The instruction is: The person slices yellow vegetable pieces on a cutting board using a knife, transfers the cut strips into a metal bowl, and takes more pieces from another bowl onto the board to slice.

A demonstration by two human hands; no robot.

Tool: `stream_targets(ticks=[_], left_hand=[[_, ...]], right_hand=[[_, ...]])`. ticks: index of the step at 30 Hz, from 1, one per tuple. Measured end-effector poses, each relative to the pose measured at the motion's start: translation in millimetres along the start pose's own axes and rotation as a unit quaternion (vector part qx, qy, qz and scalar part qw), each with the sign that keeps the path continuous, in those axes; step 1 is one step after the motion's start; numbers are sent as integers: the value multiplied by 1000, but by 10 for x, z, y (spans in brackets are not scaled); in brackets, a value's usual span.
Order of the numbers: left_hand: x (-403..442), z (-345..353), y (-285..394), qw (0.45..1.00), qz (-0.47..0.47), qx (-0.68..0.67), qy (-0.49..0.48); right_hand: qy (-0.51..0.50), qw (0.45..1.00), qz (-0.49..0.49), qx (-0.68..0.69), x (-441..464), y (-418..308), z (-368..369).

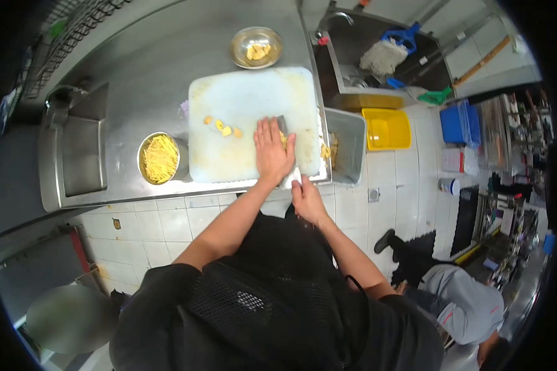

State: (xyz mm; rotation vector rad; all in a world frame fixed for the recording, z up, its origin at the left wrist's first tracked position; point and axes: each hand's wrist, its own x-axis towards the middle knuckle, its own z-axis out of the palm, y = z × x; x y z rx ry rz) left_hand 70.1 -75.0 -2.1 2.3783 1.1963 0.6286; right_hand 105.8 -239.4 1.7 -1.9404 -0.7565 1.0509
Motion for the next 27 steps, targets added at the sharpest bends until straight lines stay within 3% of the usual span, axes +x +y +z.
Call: stream_targets(ticks=[6,11,13,15,17,18,20,22,24,27], left_hand=[[-22,-44,-152,968,-79,-209,112],[198,-1022,-615,947,-74,-160,268],[274,-1560,-974,932,-139,-175,284],[274,-1755,-1545,927,-190,-73,316],[217,-1841,-2173,952,-168,58,249],[204,-1973,-2152,951,-168,57,252],[105,-2264,-1999,966,-184,-98,155],[15,-2327,-2165,961,-154,-94,208],[-16,-2496,-2254,979,-163,-15,124],[-11,-2410,-2193,982,-150,9,111]], right_hand=[[-96,995,-35,5,167,-233,-31],[-164,969,-175,-59,331,-1175,297],[-175,953,-232,-79,387,-1532,502],[-251,926,-262,-106,416,-1723,634],[-259,934,-223,-106,342,-1765,522],[-265,941,-181,-107,327,-1742,428],[-240,952,-154,-108,321,-1597,204],[-206,970,-88,-96,299,-1359,-15],[-196,975,-57,-84,313,-1235,-175],[-150,985,-29,-80,299,-1101,-367]])
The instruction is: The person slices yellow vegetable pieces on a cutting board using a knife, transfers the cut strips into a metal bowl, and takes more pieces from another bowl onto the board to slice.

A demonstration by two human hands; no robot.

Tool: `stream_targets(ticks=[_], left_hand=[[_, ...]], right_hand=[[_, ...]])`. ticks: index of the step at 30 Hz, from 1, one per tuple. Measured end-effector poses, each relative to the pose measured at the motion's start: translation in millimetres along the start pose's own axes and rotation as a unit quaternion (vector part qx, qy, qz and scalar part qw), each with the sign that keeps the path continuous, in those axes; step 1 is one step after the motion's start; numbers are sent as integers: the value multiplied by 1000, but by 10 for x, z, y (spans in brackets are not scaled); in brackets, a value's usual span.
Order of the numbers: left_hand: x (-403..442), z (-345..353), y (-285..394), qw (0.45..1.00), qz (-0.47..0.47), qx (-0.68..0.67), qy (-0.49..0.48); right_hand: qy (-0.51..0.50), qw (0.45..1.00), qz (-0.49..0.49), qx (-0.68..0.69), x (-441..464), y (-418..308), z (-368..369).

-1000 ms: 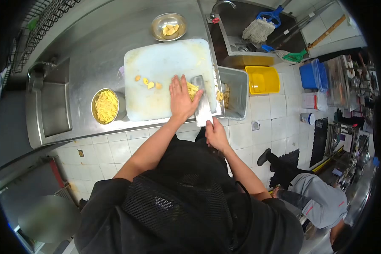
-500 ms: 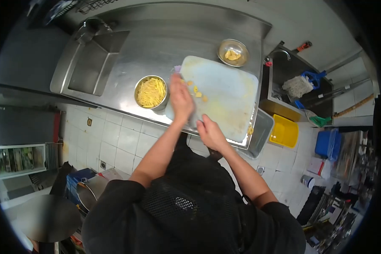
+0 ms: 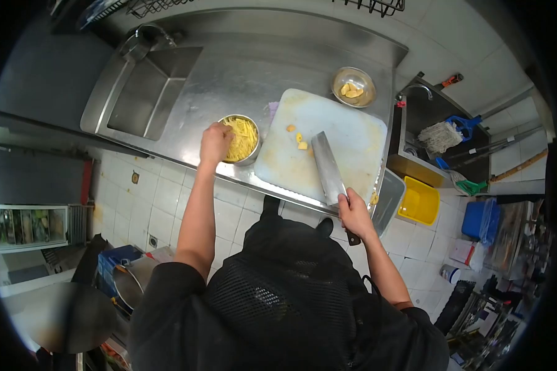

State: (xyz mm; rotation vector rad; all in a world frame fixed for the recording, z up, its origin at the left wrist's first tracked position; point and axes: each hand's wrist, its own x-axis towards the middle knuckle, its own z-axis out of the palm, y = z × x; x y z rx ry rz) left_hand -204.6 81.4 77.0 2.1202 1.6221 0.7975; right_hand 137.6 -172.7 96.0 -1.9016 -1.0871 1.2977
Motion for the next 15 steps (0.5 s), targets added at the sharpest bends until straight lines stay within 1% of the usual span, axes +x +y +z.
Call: stream_targets(ticks=[1,2,3,5,7,9,10,11,12,13,15], left_hand=[[-22,44,77,999,19,13,-22],[-53,143,91,998,53,25,-20],[-93,190,151,998,54,26,-21],[-189,247,244,992,72,81,-57],[-214,171,269,992,84,77,-45],[-219,38,283,987,79,137,14],[-188,-34,256,987,70,147,-7],[-158,-99,251,986,76,145,-10],[-135,-154,269,991,56,123,-16],[-105,-187,286,994,38,99,-24],[-23,-228,267,985,-104,93,-102]], right_hand=[[2,1000,0,0,0,64,-28],[14,1000,6,0,-9,118,-46],[26,1000,13,-1,-22,178,-62],[44,999,-1,-15,-29,357,-86],[63,998,-18,-27,-44,391,-107],[100,993,-44,-43,-96,411,-135],[103,993,-41,-40,-128,372,-154],[129,986,-82,-71,-152,315,-184],[159,974,-121,-104,-168,283,-211],[170,973,-114,-103,-171,306,-218],[230,949,-132,-173,-147,391,-225]])
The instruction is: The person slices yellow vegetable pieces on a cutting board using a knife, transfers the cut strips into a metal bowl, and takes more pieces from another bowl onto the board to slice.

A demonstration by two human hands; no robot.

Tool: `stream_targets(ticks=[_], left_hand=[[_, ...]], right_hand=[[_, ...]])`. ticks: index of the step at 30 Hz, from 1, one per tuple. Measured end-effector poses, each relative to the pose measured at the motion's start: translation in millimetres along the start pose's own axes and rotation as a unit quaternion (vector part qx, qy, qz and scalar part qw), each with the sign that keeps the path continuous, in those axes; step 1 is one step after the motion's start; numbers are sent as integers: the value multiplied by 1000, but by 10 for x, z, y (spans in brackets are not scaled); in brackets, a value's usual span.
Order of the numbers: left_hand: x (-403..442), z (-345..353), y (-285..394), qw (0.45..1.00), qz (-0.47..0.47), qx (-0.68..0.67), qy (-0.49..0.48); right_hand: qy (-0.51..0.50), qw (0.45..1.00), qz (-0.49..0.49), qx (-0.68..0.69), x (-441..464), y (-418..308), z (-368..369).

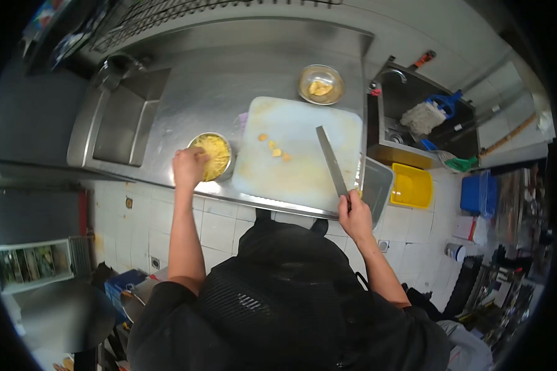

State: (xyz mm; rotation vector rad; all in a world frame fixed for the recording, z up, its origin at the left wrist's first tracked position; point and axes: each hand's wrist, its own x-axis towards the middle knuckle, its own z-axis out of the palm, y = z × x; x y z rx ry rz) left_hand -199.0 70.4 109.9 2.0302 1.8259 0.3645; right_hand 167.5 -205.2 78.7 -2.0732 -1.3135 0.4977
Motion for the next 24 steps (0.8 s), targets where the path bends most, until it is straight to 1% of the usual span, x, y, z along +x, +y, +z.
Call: stream_targets(ticks=[1,2,4,5,7,9,10,12,13,15,16,18,19,20,22,23,24], left_hand=[[-18,-61,97,998,-11,64,-11],[-50,-84,199,998,-3,62,-14],[-90,-136,412,973,68,214,60],[-38,-118,612,966,114,203,110],[292,23,1029,971,204,62,106],[725,366,1611,966,247,-69,16],[931,618,1869,941,323,-95,13],[1305,1131,2424,942,324,-68,-61],[1524,1389,2571,937,336,-69,-67],[1832,1874,2836,927,340,73,-140],[1881,1970,2922,921,354,73,-148],[2031,2085,2989,898,371,148,-185],[2087,2132,3034,895,352,180,-207],[2107,2182,3032,889,360,185,-214],[2055,2086,3013,896,329,226,-195],[2027,2022,2965,894,329,230,-199],[1972,1959,2895,925,341,121,-114]], right_hand=[[26,999,-28,-30,24,30,-1],[32,999,-22,-33,59,86,-38],[-91,990,13,-105,109,165,-95],[-86,991,19,-103,113,167,-109],[-124,983,69,-114,147,130,-146],[-124,983,87,-106,122,134,-123],[-126,982,96,-100,125,136,-111],[-116,983,114,-87,108,121,-92],[-114,983,125,-74,85,109,-74],[-101,982,142,-74,31,88,-25],[-100,981,148,-76,-6,79,3],[-87,980,169,-65,-57,62,34],[-89,979,173,-58,-76,49,36],[-93,979,175,-50,-107,36,43],[-94,977,189,-36,-121,21,44],[-98,976,192,-32,-110,35,42],[-103,975,194,-29,-109,60,56]])
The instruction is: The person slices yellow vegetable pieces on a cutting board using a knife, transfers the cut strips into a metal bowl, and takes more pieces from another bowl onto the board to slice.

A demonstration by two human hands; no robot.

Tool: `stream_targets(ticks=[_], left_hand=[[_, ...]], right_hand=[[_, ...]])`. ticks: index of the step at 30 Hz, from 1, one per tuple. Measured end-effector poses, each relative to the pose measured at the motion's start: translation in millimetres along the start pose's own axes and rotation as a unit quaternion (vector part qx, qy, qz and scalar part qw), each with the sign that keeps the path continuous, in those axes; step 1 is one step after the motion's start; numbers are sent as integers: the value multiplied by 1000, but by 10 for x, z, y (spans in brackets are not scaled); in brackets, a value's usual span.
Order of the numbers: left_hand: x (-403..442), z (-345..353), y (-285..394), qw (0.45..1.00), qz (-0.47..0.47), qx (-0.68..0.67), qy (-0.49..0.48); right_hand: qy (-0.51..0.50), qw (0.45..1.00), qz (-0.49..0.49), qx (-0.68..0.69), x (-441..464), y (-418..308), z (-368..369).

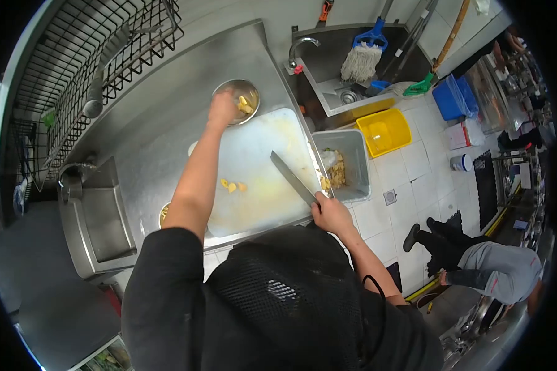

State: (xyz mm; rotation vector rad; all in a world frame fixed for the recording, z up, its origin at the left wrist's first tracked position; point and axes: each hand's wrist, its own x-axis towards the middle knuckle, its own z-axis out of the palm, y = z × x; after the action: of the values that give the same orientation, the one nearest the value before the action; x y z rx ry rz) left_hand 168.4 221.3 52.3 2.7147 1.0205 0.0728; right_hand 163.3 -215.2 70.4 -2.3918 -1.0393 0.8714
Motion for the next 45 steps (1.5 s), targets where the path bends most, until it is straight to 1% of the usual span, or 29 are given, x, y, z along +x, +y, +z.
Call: stream_targets(ticks=[1,2,3,4,6,8,9,11,12,14,15,16,18,19,21,22,24,27,29,31,34,36,37,39,40,42,45], left_hand=[[-157,-68,41,990,-1,-75,122],[-371,-113,83,990,-8,-76,119],[-697,-238,201,977,-14,-191,96],[-1029,-273,305,950,-21,-303,77],[-1674,82,494,927,1,-360,102],[-2198,526,684,885,-10,-450,120],[-2326,682,677,884,-22,-449,125],[-2554,912,700,918,38,-319,232],[-2613,877,719,918,27,-320,235],[-2651,724,699,956,19,-154,249],[-2634,731,663,942,21,-253,220],[-2617,746,648,941,13,-251,225],[-2585,773,636,920,-29,-351,170],[-2574,757,622,920,-29,-351,171],[-2521,716,570,939,41,-299,162],[-2486,706,565,939,45,-300,163],[-2436,672,544,952,108,-243,149],[-2372,602,494,950,153,-245,119],[-2341,587,433,945,161,-265,106],[-2328,602,357,940,161,-286,92],[-2313,608,242,932,189,-303,60],[-2322,611,224,931,214,-289,65],[-2332,618,240,930,211,-295,60],[-2342,619,293,930,225,-277,92],[-2355,616,323,929,224,-281,90],[-2385,624,382,929,206,-281,125],[-2378,640,370,932,208,-272,116]], right_hand=[[3,1000,-9,9,15,28,27],[5,1000,-20,16,31,57,47],[-5,1000,-23,13,54,85,57],[-14,999,-34,23,89,109,62],[-35,998,-53,29,143,101,3],[-81,994,-70,6,175,24,-133],[-92,993,-77,1,213,41,-124],[-95,990,-100,27,257,104,-83],[-104,989,-103,21,272,103,-95],[-116,987,-112,4,292,68,-143],[-124,985,-118,-1,290,40,-162],[-114,986,-124,-15,292,-3,-179],[-103,986,-131,-28,284,-137,-240],[-104,986,-123,-41,272,-230,-292],[-99,987,-113,-54,290,-286,-284],[-85,986,-128,-61,324,-286,-243],[-67,986,-140,-65,378,-317,-164],[-63,986,-128,-82,412,-421,-81],[-71,988,-99,-97,428,-473,-61],[-73,988,-87,-105,427,-507,-77],[-84,988,-76,-104,355,-568,-132],[-94,988,-70,-101,298,-620,-186],[-98,987,-66,-105,255,-643,-205],[-108,986,-59,-111,199,-632,-179],[-101,986,-66,-111,194,-617,-162],[-96,986,-71,-114,164,-600,-166],[-106,983,-71,-133,69,-648,-278]])
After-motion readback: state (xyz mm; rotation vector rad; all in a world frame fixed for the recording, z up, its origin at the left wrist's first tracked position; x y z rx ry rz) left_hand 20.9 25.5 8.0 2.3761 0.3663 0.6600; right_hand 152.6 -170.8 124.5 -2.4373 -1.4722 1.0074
